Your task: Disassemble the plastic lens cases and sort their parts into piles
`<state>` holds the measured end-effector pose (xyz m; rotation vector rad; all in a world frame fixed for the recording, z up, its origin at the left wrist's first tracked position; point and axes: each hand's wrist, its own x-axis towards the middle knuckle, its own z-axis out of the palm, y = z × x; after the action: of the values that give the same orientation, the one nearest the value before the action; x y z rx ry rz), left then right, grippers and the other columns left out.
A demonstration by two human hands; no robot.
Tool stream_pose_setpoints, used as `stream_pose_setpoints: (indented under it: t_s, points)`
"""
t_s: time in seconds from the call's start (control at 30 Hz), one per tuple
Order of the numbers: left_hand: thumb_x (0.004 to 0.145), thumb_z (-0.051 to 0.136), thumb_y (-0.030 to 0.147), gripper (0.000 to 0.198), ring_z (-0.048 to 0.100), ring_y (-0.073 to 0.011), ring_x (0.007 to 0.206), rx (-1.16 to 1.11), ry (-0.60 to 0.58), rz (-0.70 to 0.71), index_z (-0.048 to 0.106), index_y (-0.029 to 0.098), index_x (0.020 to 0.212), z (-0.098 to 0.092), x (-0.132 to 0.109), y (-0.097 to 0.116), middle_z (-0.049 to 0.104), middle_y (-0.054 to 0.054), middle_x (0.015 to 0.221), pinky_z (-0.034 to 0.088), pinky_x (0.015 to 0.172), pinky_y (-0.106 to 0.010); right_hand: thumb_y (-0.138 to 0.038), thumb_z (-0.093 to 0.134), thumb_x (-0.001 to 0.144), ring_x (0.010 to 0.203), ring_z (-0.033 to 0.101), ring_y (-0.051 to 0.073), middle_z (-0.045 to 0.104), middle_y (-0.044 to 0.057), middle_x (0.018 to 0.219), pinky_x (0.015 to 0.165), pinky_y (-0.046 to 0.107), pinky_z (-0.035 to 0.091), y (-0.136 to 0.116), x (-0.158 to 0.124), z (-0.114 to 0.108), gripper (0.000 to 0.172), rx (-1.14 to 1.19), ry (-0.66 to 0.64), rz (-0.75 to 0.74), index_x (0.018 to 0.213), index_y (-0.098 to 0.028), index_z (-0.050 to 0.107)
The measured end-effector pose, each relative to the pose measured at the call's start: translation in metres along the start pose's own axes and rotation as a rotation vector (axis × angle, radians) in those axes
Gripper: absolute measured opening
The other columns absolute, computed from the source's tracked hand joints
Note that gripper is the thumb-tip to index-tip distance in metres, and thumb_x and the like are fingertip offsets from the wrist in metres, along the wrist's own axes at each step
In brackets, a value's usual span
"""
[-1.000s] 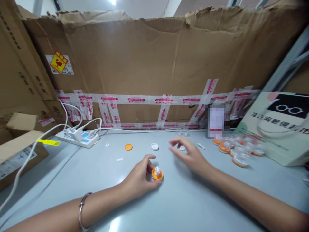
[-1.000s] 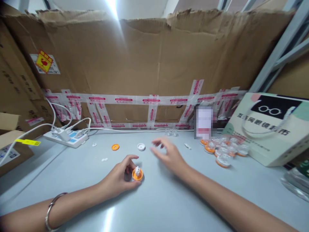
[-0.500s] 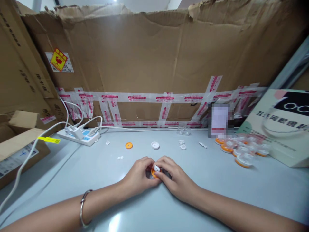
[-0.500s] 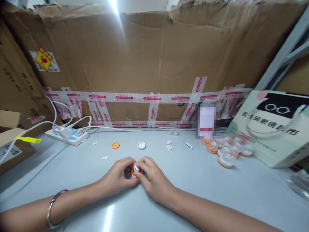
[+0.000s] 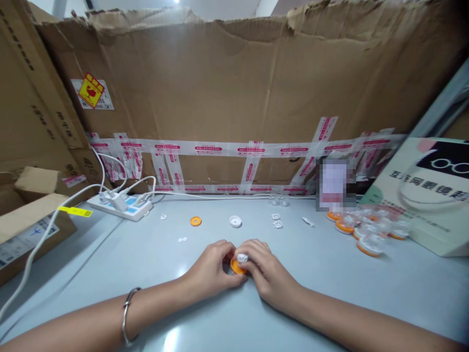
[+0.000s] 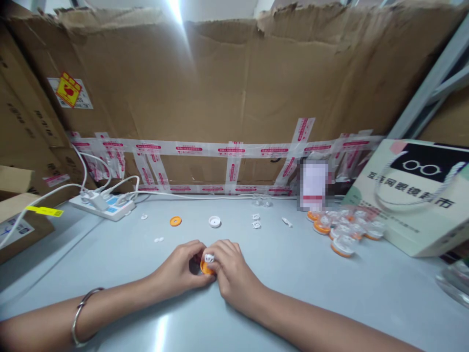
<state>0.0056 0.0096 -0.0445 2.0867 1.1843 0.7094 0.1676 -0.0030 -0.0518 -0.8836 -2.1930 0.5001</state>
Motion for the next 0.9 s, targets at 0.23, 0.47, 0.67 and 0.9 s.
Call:
stream_pose_setpoints:
  t_s: [0.23,0.47,0.67,0.9]
  points:
    - [0.062,0.062,0.021,0.014,0.044,-0.0106,0.062,0.003,0.005,-0.011,0.049,0.016,0.066,0.001,-0.001,-0.001,0.044,0.004,0.066,0.033,0.056,-0.021,-0.014,0.036,0.086,0.086,0.055,0.016,0.059,0.006,0.092,0.077,0.03,0.044,-0.004,0.0,-0.001,0.019,0.281,0.042,0.066,0.093,-0.02,0.053]
    - [0.056,0.076,0.034,0.038,0.048,-0.0126,0.068,-0.015,-0.025,-0.011,0.063,0.016,0.087,-0.003,-0.002,-0.003,0.053,0.0,0.077,0.039,0.062,-0.023,-0.039,0.052,0.082,0.065,0.057,0.012,0.058,-0.001,0.071,0.066,0.027,0.047,-0.012,0.018,-0.017,0.029,0.689,0.196,0.372,0.104,-0.021,0.046]
    - [0.051,0.079,0.043,0.05,0.053,-0.0156,0.074,-0.049,-0.029,-0.006,0.064,0.016,0.091,-0.004,-0.003,-0.001,0.057,-0.003,0.084,0.043,0.068,-0.027,-0.041,0.072,0.064,0.062,0.057,0.01,0.063,-0.001,0.069,0.065,0.027,0.047,-0.029,0.038,-0.042,0.033,0.911,0.32,0.427,0.077,-0.019,0.052]
    - [0.075,0.064,0.03,0.033,0.053,-0.0194,0.1,-0.244,0.187,0.131,0.058,0.022,0.107,-0.021,-0.003,0.01,0.058,-0.007,0.108,0.043,0.084,-0.033,-0.028,0.08,0.057,0.062,0.059,0.006,0.066,-0.002,0.071,0.07,0.021,0.048,-0.036,0.037,-0.04,0.033,1.296,0.318,0.576,0.08,-0.018,0.06]
